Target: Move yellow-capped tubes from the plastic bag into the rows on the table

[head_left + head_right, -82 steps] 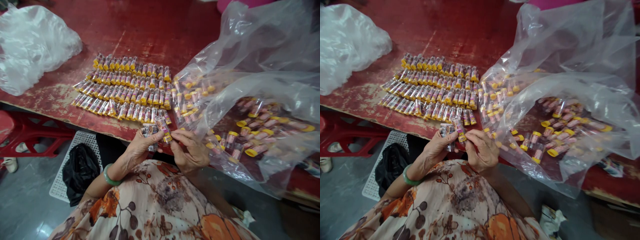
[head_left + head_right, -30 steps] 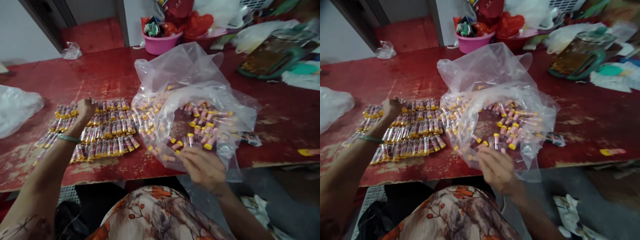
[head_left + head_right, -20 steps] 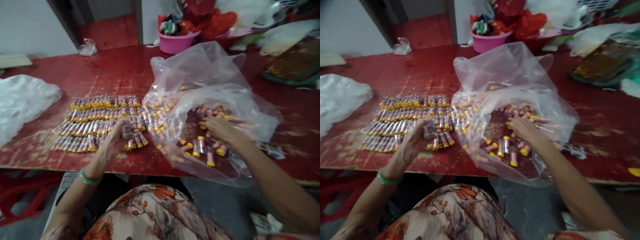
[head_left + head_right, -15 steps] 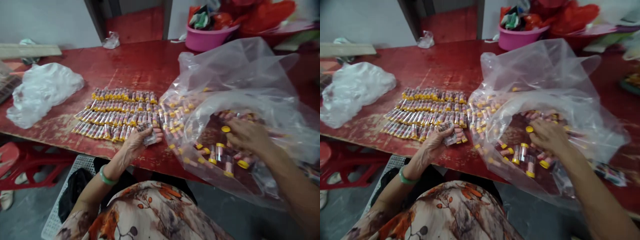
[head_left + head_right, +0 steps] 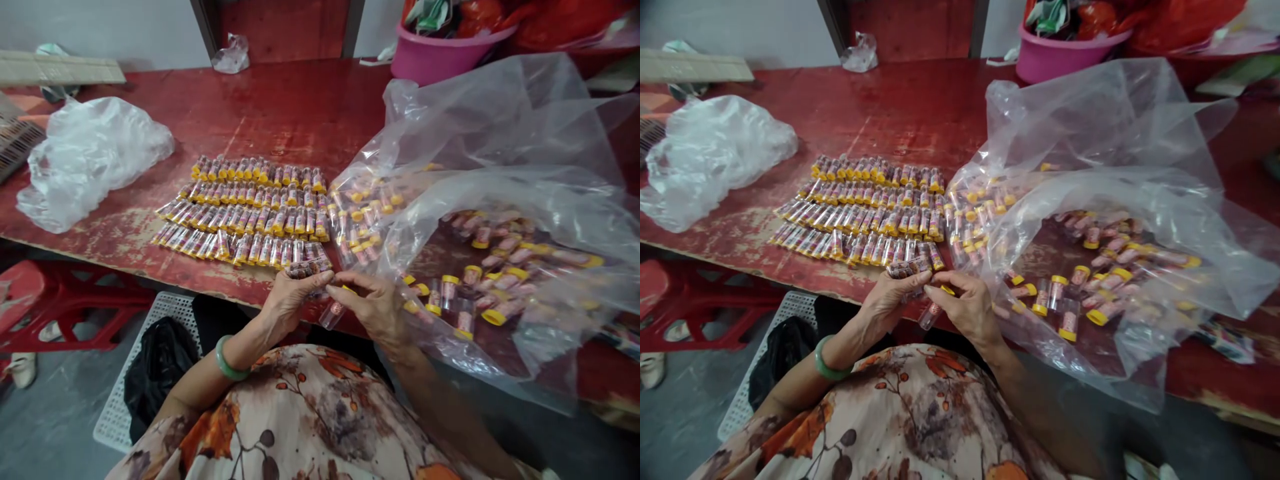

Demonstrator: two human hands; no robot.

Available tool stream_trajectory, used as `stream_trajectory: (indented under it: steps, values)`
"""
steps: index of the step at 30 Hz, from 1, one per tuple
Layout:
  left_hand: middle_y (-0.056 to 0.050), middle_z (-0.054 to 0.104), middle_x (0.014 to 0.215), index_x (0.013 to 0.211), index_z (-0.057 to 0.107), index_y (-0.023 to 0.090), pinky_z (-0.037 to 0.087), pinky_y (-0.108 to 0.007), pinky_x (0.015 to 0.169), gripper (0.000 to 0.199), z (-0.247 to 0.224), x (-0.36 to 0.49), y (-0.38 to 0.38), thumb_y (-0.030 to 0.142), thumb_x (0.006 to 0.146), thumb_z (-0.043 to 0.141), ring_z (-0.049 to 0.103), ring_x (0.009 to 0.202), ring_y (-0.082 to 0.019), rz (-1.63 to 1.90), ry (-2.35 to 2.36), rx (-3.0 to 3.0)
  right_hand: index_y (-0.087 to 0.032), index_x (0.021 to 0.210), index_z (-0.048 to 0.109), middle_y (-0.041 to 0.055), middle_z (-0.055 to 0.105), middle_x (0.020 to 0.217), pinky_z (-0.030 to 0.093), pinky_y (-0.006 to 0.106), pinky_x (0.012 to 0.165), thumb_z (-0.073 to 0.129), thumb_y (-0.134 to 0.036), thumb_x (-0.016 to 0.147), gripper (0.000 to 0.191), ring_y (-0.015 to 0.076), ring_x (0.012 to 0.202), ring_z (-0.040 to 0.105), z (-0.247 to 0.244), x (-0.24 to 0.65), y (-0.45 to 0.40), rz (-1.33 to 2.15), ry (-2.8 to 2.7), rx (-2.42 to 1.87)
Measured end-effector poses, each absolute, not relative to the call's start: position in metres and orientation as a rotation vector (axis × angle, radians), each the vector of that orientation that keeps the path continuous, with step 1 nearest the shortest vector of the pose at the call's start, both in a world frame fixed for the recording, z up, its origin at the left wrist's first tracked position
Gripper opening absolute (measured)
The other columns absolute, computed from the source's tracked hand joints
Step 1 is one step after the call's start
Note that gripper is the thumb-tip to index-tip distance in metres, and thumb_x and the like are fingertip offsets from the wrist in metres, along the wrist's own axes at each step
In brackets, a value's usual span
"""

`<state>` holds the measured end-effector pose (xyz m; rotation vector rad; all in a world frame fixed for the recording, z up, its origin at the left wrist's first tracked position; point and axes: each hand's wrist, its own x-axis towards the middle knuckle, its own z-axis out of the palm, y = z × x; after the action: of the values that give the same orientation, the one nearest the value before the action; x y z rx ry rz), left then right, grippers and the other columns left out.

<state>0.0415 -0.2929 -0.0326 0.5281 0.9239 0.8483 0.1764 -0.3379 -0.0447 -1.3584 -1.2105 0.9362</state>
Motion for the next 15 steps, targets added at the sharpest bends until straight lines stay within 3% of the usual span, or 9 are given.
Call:
stream_trajectory:
  steps: [4, 8, 12, 15]
  values:
    - [-0.004, 0.072, 0.080, 0.082, 0.074, 0.013, 0.054, -0.026, 0.061, 0.037, -0.035, 0.033, -0.292, 0.028, 0.053, 0.091, 0.065, 0.065, -0.014, 0.809, 0.957, 0.519, -0.018, 0.063, 0.068, -0.0027, 0.058, 0.056, 0.041, 0.022, 0.049, 0.067, -0.030, 0.076, 0.018, 0.0108, 0.052, 0.052, -0.043, 0.175, -0.329, 0.890, -1.244, -1.367]
    - [-0.003, 0.071, 0.080, 0.085, 0.073, 0.014, 0.054, -0.024, 0.054, 0.036, -0.038, 0.025, -0.289, 0.028, 0.056, 0.090, 0.065, 0.064, -0.014, 0.846, 0.976, 0.533, -0.019, 0.079, 0.073, -0.0013, 0.066, 0.069, 0.042, 0.022, 0.050, 0.071, -0.035, 0.079, 0.016, 0.0115, 0.058, 0.056, -0.049, 0.184, -0.335, 0.898, -1.181, -1.375]
    - [-0.002, 0.069, 0.079, 0.082, 0.073, 0.014, 0.052, -0.023, 0.048, 0.036, -0.042, 0.023, -0.285, 0.030, 0.055, 0.091, 0.062, 0.061, -0.012, 0.898, 1.009, 0.477, -0.019, 0.087, 0.069, -0.0011, 0.064, 0.074, 0.039, 0.021, 0.044, 0.068, -0.032, 0.085, 0.013, 0.0087, 0.050, 0.051, -0.053, 0.195, -0.349, 0.890, -1.184, -1.307]
    - [-0.001, 0.068, 0.074, 0.078, 0.072, 0.014, 0.052, -0.022, 0.048, 0.037, -0.044, 0.023, -0.284, 0.031, 0.053, 0.092, 0.061, 0.057, -0.011, 0.873, 1.008, 0.405, -0.020, 0.088, 0.066, 0.0017, 0.065, 0.085, 0.048, 0.023, 0.051, 0.066, -0.027, 0.086, 0.008, 0.0118, 0.061, 0.058, -0.049, 0.194, -0.358, 0.778, -1.226, -1.241]
